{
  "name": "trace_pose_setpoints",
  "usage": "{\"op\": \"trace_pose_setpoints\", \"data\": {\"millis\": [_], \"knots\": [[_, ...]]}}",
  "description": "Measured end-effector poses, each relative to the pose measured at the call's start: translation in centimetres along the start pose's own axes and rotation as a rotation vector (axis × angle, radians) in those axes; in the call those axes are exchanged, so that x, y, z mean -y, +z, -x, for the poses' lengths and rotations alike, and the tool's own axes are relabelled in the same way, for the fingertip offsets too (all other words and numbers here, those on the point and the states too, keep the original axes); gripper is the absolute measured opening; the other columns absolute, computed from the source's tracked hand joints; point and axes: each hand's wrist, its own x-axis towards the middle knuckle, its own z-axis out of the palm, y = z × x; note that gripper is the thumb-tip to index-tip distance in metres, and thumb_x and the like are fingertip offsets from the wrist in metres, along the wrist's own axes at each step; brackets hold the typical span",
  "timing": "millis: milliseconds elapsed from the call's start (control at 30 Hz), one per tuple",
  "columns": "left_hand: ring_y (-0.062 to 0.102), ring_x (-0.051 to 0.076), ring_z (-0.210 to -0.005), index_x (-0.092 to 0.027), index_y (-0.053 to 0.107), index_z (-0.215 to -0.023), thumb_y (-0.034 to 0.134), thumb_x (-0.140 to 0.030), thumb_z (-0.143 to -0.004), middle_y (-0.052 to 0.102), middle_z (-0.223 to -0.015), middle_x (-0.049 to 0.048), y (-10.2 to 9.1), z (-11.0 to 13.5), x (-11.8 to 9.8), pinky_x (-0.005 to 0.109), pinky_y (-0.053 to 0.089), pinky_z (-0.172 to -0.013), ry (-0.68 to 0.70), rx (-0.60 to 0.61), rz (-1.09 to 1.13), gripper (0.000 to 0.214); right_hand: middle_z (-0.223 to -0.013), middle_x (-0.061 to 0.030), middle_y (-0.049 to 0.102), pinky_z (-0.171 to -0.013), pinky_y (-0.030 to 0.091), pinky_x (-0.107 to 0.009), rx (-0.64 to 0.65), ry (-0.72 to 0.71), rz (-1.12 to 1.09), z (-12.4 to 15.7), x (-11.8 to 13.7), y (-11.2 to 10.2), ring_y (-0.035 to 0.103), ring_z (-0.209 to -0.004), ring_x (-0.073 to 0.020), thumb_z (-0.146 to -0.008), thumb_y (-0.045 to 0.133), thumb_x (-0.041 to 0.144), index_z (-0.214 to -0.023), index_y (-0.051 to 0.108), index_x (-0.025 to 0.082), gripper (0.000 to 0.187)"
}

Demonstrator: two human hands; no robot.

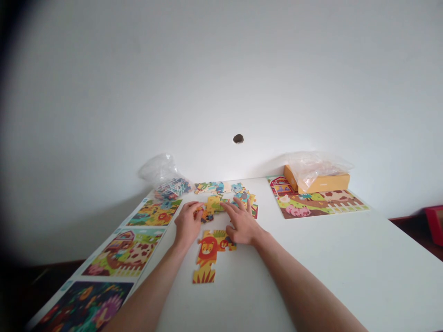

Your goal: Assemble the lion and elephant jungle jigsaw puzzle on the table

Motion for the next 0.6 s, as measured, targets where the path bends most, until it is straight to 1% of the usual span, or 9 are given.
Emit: {"op": "trace_pose_setpoints", "data": {"millis": [67, 133, 233, 333, 467, 600], "knots": [[0.060, 0.025, -0.113, -0.026, 0.071, -0.111, 0.055, -0.018, -0.089, 0.064, -0.123, 0.0054, 0.12, 0.09, 0.07, 0.039, 0.047, -0.096, -0.001, 0.002, -0.064, 0.029, -0.158, -0.0068, 0.034, -0.115, -0.008, -0.067, -0.006, 0.036, 0.012, -0.11, -0.16, 0.26, 0.013, -0.148, -0.0368, -0.075, 0.049, 0.027, -0.156, 0.023, 0.020, 0.086], [0.056, 0.027, -0.118, -0.029, 0.070, -0.117, 0.057, -0.027, -0.091, 0.063, -0.129, 0.0050, 0.24, 0.28, -0.04, 0.041, 0.045, -0.097, 0.059, 0.026, -0.086, 0.029, -0.158, -0.0076, 0.034, -0.115, -0.009, -0.067, -0.003, 0.051, 0.018, -0.18, -0.27, 0.48, 0.013, -0.148, -0.0369, -0.075, 0.049, 0.027, -0.156, 0.023, 0.019, 0.085], [0.052, 0.029, -0.123, -0.033, 0.065, -0.125, 0.066, -0.035, -0.087, 0.063, -0.132, 0.0043, 0.40, 0.66, -0.35, 0.045, 0.041, -0.100, 0.159, 0.104, -0.108, 0.038, -0.156, -0.0102, 0.037, -0.114, -0.010, -0.067, 0.002, 0.046, 0.014, -0.20, -0.30, 0.62, 0.014, -0.147, -0.0369, -0.074, 0.051, 0.027, -0.156, 0.023, 0.018, 0.086], [0.050, 0.031, -0.124, -0.035, 0.063, -0.127, 0.071, -0.033, -0.083, 0.065, -0.130, 0.0032, 0.48, 0.90, -0.48, 0.048, 0.038, -0.100, 0.193, 0.161, -0.125, 0.045, -0.153, -0.0127, 0.040, -0.114, -0.008, -0.068, -0.010, 0.017, -0.010, -0.12, -0.23, 0.54, 0.017, -0.147, -0.0366, -0.074, 0.052, 0.026, -0.156, 0.023, 0.018, 0.087], [0.052, 0.029, -0.121, -0.035, 0.063, -0.126, 0.073, -0.031, -0.081, 0.067, -0.127, 0.0016, 0.42, 0.82, -0.41, 0.046, 0.037, -0.099, 0.197, 0.157, -0.106, 0.046, -0.147, -0.0125, 0.048, -0.116, -0.005, -0.066, -0.021, -0.053, -0.061, -0.04, -0.16, 0.33, 0.022, -0.145, -0.0343, -0.070, 0.054, 0.022, -0.154, 0.027, 0.019, 0.088], [0.053, 0.029, -0.120, -0.034, 0.062, -0.128, 0.074, -0.034, -0.080, 0.066, -0.125, 0.0033, 0.37, 0.75, -0.42, 0.046, 0.037, -0.098, 0.180, 0.152, -0.109, 0.050, -0.148, -0.0125, 0.048, -0.115, -0.002, -0.068, -0.006, -0.124, -0.096, 0.01, -0.17, 0.29, 0.024, -0.145, -0.0328, -0.068, 0.054, 0.020, -0.154, 0.027, 0.022, 0.090]]}}
